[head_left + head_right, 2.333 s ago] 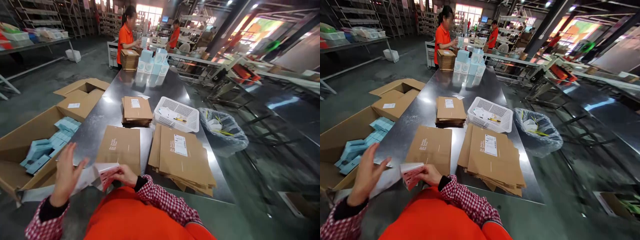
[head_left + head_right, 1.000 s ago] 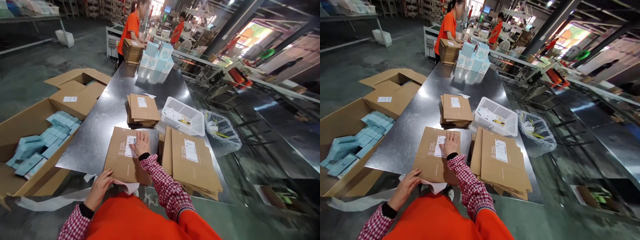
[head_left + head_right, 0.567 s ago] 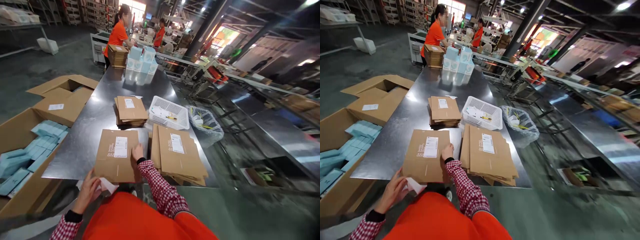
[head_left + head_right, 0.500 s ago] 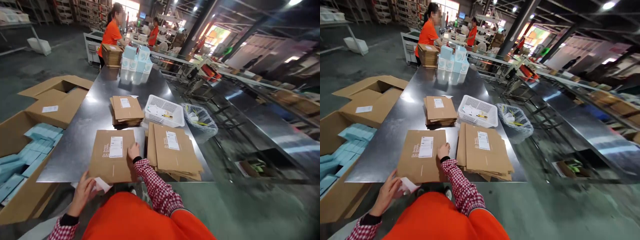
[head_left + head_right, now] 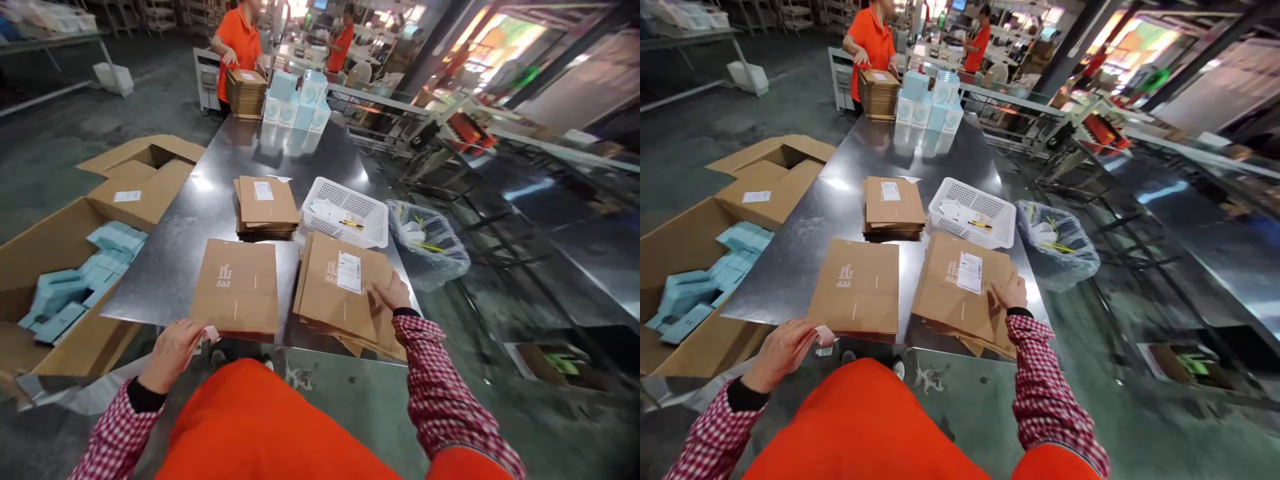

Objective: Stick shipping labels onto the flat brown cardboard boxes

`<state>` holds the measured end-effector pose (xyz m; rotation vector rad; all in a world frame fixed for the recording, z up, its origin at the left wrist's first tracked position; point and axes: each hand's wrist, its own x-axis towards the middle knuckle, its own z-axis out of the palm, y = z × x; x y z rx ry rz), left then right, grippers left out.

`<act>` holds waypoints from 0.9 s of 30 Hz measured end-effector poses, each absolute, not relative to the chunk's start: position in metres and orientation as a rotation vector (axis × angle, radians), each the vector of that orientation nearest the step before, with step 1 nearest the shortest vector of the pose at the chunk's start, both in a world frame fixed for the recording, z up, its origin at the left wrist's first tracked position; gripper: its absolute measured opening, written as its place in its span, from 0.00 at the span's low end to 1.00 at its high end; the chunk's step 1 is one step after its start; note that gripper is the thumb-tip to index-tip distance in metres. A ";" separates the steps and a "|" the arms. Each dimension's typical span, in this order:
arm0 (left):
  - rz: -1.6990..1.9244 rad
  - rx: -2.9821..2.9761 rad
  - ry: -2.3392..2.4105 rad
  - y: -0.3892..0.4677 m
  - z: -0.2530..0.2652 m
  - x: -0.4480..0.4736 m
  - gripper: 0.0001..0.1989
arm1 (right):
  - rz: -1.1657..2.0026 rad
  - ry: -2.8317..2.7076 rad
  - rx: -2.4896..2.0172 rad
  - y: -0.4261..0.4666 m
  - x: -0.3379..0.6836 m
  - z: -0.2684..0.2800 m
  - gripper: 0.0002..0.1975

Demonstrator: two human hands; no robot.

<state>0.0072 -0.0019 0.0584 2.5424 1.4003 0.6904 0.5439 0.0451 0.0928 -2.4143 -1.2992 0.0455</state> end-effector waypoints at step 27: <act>1.149 1.907 2.348 -0.119 0.107 -0.051 0.27 | 2.109 -1.719 -0.531 -0.008 0.154 0.035 0.20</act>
